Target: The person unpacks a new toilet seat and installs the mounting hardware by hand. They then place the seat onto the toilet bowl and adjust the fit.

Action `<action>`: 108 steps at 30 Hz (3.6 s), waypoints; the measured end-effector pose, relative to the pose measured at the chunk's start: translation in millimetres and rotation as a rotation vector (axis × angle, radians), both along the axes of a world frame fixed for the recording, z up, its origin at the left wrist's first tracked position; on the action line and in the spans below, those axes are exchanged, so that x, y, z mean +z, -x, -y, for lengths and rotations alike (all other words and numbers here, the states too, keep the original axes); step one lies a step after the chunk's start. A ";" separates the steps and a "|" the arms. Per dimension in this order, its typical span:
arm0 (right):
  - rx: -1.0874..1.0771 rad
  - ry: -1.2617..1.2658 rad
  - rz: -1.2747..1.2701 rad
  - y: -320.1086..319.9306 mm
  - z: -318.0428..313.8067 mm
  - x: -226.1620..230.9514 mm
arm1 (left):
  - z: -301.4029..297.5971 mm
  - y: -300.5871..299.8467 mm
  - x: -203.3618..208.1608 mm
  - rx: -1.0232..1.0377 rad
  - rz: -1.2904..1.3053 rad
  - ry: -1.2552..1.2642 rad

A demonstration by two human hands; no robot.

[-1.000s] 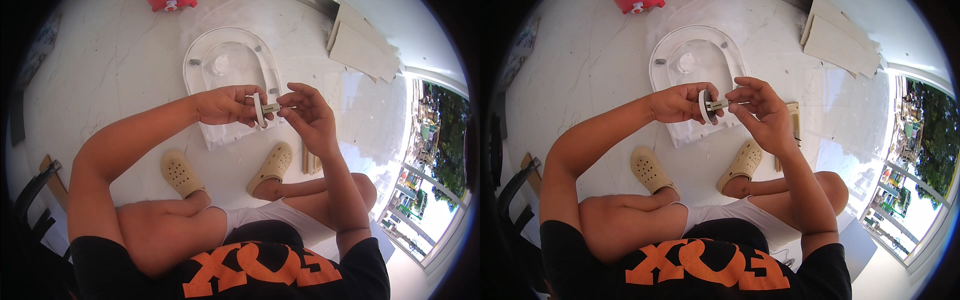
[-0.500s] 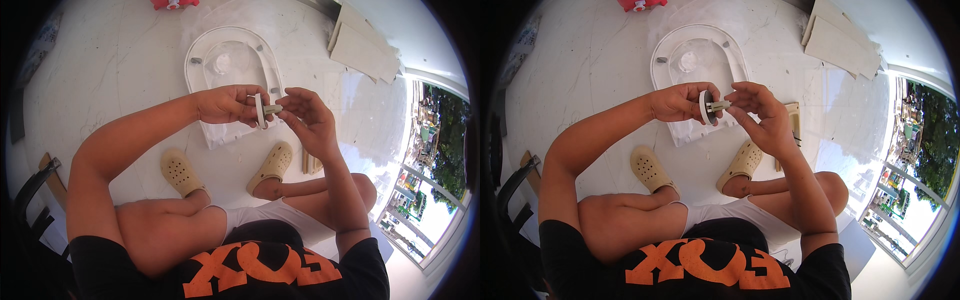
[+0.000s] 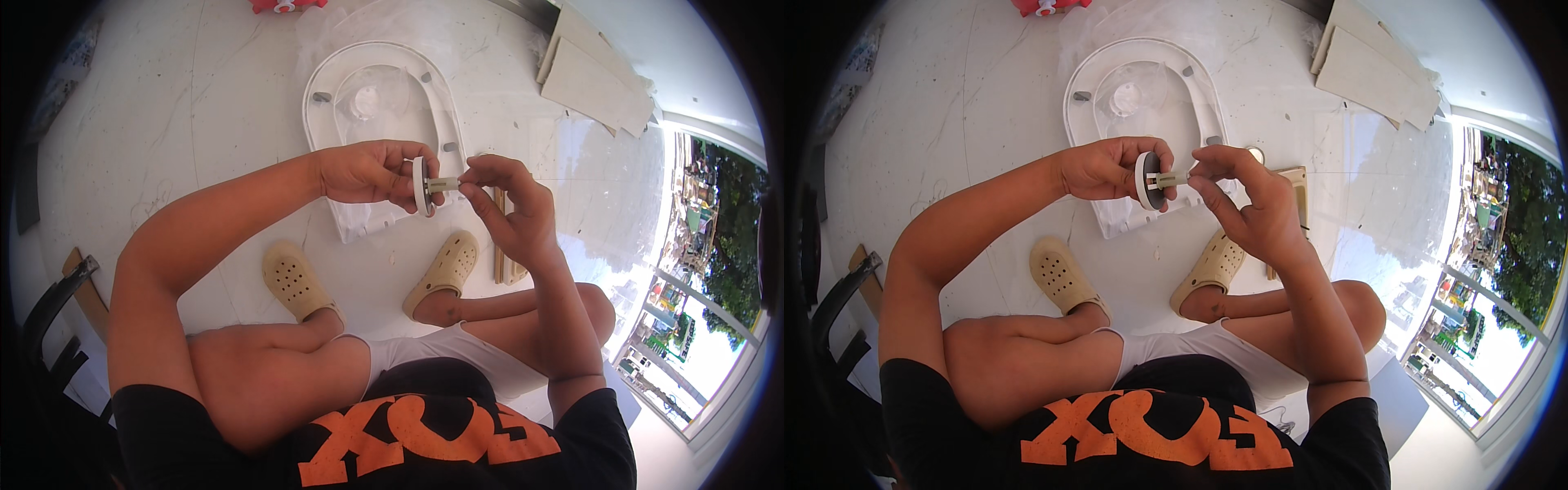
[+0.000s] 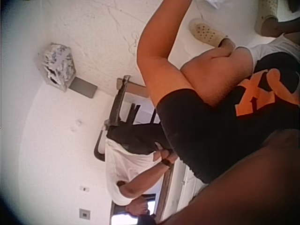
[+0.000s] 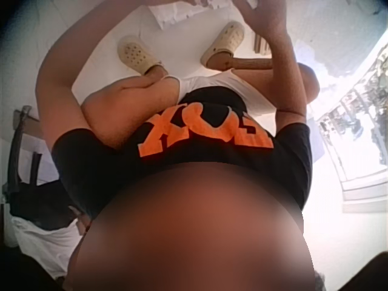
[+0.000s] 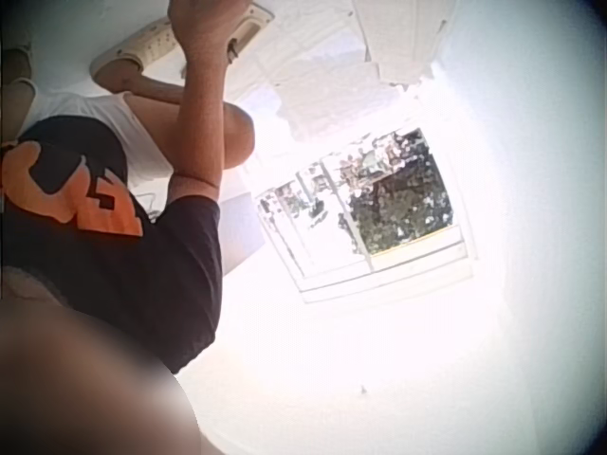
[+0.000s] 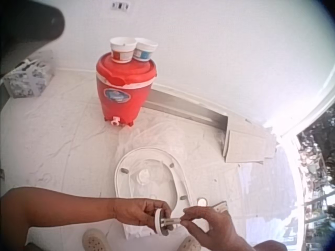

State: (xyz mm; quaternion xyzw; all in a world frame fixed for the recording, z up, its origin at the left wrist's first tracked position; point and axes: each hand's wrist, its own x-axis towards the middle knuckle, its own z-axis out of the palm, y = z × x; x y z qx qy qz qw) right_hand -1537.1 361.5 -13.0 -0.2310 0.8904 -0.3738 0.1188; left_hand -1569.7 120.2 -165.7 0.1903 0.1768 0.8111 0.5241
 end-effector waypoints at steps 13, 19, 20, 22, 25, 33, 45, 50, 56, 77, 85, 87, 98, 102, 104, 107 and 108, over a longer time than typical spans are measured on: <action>-0.088 -0.028 0.159 -0.6 1.6 3.2 | 1.3 1.4 3.2 0.030 0.026 0.006; -0.068 0.087 0.067 -1.6 2.4 -3.5 | 0.5 0.6 1.8 0.011 0.024 -0.004; -0.053 0.053 0.077 -1.6 1.8 -3.4 | 0.2 0.3 1.4 0.012 0.028 -0.001; -0.070 0.048 0.106 -2.0 1.6 -3.2 | -0.1 -0.3 0.6 0.014 0.040 0.002; -0.122 0.111 0.115 -2.5 3.5 -4.3 | -0.7 -0.2 -1.1 0.013 0.048 -0.005; -0.011 0.008 0.014 -1.3 6.0 -5.4 | -0.6 -0.6 -2.5 0.014 0.014 0.004; -0.055 0.044 0.050 -0.1 6.0 -4.5 | -0.6 1.5 0.0 0.017 0.040 0.002; -0.112 0.056 0.066 -0.2 7.3 -5.2 | -0.9 -0.4 -2.3 0.020 0.044 -0.008; -0.080 0.053 0.092 0.6 6.9 -5.7 | -2.4 -0.3 -5.3 0.010 0.050 -0.005; 0.027 0.121 0.368 10.3 -3.3 -4.4 | 3.9 -0.2 6.0 0.013 -0.156 0.108; -0.142 0.230 0.465 17.2 -9.4 0.3 | 0.3 8.9 24.6 0.065 -0.152 0.186; -0.135 0.187 0.408 17.2 -9.9 1.5 | -0.3 8.6 29.8 0.067 -0.122 0.216; -0.182 0.117 0.459 19.3 -14.0 -0.6 | -9.0 -3.7 50.6 0.681 -1.095 0.689; -0.271 0.214 0.572 22.9 -14.9 -4.3 | -9.3 -6.2 57.3 0.856 -1.287 0.734; -0.309 0.249 0.566 24.3 -14.8 -5.7 | -9.3 -3.2 60.7 0.892 -1.147 0.779; -0.311 0.344 0.404 22.7 -12.8 -6.7 | -8.0 5.5 64.7 0.607 -0.676 0.905; -0.302 0.343 0.352 21.6 -11.8 -6.7 | -7.5 8.3 65.5 0.472 -0.474 0.933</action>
